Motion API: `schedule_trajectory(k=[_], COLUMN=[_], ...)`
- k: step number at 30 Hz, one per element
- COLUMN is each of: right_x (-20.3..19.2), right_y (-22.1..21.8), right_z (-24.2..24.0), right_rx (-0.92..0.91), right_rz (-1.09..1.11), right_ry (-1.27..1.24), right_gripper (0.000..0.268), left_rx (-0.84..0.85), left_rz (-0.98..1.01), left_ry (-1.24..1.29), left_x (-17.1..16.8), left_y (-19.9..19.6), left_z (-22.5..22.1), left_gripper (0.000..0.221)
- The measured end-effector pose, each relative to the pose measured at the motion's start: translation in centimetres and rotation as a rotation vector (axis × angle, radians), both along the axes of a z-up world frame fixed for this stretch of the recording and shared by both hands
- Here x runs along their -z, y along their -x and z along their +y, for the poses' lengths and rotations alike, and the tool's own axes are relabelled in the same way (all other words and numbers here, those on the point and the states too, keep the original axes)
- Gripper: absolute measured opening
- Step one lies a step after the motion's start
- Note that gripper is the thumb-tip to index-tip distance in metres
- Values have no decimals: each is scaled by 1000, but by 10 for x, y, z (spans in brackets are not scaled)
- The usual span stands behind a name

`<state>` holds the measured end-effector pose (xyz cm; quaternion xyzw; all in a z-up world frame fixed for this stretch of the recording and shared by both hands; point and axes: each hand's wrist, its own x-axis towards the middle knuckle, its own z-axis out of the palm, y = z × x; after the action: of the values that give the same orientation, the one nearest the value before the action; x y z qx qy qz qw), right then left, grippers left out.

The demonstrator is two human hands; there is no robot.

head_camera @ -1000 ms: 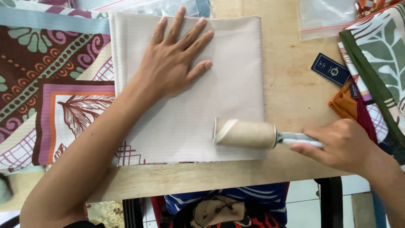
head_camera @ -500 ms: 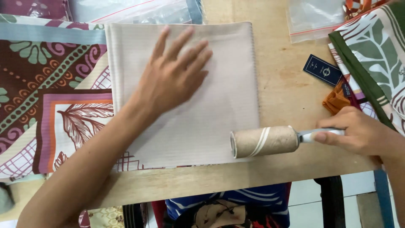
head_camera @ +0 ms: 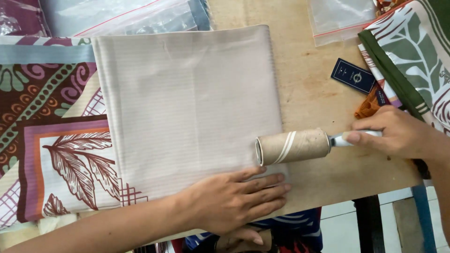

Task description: Using a lint roller to remove debris from folded pieces of fabric on a table.

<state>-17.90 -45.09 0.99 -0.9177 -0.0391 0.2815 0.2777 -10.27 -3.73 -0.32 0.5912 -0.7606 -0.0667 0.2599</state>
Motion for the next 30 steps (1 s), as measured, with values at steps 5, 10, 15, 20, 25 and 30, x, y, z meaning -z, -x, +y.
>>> schedule_trajectory(k=[5, 10, 15, 20, 25, 30], right_x=[-4, 2, 1, 20, 4, 25], right_y=[-37, -73, -106, -116, -107, -112], right_z=[-13, -24, -15, -30, -20, -28], right_rx=[7, 43, 158, 132, 119, -249], right_rz=[-44, -170, -403, -607, -647, -654], right_ry=[99, 267, 453, 419, 155, 102], right_gripper=[55, 52, 53, 61, 61, 31], left_rx=[1, 27, 33, 52, 39, 50], left_rz=[-7, -107, -30, 2, 8, 106], left_ry=[-36, -106, -103, -125, -101, -124], left_x=[-1, 0, 0, -1, -5, -2], left_y=[0, 1, 1, 0, -4, -1], left_z=[1, 0, 2, 1, 2, 1], left_gripper=[76, 81, 82, 80, 78, 76])
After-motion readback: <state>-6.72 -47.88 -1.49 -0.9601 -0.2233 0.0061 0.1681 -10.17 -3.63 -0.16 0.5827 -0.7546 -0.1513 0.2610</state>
